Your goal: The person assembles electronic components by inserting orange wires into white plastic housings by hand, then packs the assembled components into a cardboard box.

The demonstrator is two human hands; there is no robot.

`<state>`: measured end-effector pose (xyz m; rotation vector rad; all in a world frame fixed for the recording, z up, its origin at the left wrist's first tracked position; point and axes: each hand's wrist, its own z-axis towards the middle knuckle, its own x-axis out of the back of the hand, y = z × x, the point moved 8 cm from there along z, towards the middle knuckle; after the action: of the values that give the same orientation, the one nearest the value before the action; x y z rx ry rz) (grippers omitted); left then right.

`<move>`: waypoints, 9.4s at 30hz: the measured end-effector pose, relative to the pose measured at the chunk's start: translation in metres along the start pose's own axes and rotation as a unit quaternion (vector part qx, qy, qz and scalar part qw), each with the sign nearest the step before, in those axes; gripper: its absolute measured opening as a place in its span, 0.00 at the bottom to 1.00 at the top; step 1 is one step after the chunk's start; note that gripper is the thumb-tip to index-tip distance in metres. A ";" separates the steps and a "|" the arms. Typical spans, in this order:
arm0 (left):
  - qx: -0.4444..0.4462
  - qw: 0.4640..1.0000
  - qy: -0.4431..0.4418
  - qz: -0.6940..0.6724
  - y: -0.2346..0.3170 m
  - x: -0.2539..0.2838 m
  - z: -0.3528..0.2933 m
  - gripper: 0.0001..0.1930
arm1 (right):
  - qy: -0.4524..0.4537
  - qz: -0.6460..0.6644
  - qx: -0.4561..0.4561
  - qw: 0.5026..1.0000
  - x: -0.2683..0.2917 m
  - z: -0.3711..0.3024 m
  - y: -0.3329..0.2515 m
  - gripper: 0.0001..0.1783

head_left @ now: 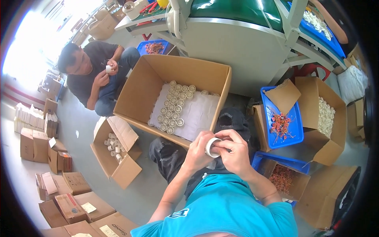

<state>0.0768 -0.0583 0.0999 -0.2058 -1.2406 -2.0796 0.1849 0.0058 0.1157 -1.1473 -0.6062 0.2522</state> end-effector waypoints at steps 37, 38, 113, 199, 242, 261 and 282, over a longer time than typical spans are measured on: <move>-0.122 0.960 0.200 0.150 -0.130 0.004 0.454 0.28 | 0.265 -0.091 -0.203 0.938 0.192 -0.058 0.192 0.15; -0.122 0.960 0.202 0.150 -0.146 0.002 0.471 0.28 | 0.276 -0.088 -0.225 0.930 0.195 -0.071 0.207 0.16; 0.006 0.973 -0.217 -0.071 -0.001 -0.058 0.032 0.26 | 0.119 0.263 -0.148 0.946 0.087 -0.011 0.102 0.09; -0.008 0.986 -0.117 -0.121 -0.004 -0.034 -0.001 0.27 | -0.055 -0.040 -0.014 0.998 0.016 -0.014 0.007 0.09; -0.068 0.980 -0.126 0.134 -0.015 -0.033 0.134 0.29 | 0.386 -0.088 -0.117 0.911 0.252 -0.108 0.138 0.09; -0.116 0.902 0.279 0.310 -0.109 0.018 0.476 0.35 | -0.250 -0.291 -0.575 0.723 0.311 -0.434 0.603 0.26; -0.266 0.859 0.334 0.283 -0.119 -0.040 0.392 0.34 | -0.214 -0.411 -0.642 0.611 0.357 -0.416 0.592 0.23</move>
<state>-0.0496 0.3192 0.2037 -0.0639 -0.1324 -1.6803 0.7806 0.0962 -0.4205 -2.0098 -1.8477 -0.9295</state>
